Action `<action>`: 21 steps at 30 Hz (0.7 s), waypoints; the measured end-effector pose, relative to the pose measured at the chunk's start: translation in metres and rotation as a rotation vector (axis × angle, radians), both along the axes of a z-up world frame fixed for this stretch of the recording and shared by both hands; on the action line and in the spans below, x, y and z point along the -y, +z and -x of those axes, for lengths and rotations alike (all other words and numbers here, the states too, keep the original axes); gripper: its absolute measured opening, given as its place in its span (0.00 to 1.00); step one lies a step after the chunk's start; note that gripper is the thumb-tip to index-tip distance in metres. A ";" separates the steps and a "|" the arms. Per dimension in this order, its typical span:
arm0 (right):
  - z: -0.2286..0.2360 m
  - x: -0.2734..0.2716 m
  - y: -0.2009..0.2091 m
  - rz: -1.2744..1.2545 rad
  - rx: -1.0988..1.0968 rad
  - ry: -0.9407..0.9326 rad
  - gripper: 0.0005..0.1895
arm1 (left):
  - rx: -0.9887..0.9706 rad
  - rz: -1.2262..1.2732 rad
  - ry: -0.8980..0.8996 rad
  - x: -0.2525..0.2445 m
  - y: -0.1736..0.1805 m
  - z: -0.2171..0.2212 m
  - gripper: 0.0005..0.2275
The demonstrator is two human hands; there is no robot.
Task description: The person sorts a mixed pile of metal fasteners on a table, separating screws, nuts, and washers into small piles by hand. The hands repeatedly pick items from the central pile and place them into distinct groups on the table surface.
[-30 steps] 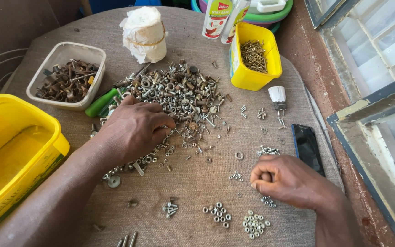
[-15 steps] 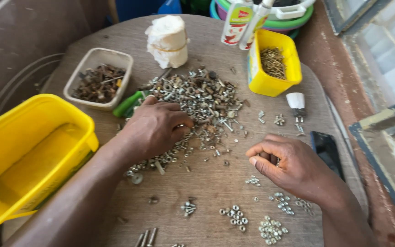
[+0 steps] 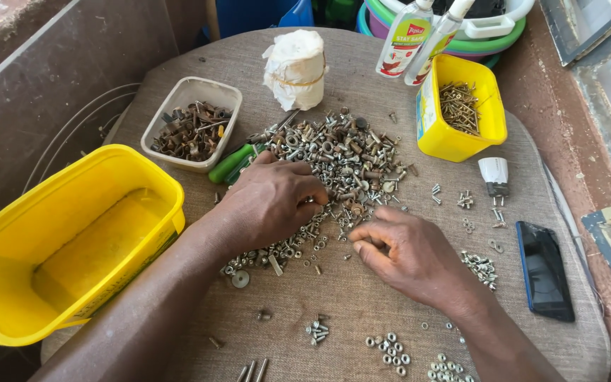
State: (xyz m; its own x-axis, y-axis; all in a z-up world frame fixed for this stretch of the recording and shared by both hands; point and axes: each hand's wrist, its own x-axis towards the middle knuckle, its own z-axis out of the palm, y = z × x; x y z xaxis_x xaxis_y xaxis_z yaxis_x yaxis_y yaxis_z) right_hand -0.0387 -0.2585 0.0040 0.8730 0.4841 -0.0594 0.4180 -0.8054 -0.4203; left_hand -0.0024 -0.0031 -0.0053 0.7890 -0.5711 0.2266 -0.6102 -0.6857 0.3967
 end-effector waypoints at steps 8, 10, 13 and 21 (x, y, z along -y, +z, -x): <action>-0.008 -0.003 -0.036 0.101 0.153 -0.002 0.12 | -0.029 -0.003 0.010 0.000 0.003 0.001 0.06; -0.009 -0.002 -0.041 0.109 0.159 -0.019 0.12 | -0.037 -0.018 0.006 0.002 0.008 0.005 0.06; -0.009 -0.001 -0.039 0.078 0.211 0.019 0.10 | -0.099 -0.077 -0.031 0.007 0.021 0.014 0.07; -0.002 0.019 -0.007 -0.082 0.194 -0.052 0.08 | -0.164 -0.377 -0.083 0.022 0.040 0.034 0.11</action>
State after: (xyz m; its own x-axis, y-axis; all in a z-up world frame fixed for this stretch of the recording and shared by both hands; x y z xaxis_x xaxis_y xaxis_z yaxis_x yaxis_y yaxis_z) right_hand -0.0370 -0.2777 -0.0030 0.8882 0.4342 0.1502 0.4562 -0.7945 -0.4008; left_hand -0.0363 -0.0254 0.0346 0.7450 -0.6532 -0.1354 -0.6191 -0.7526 0.2241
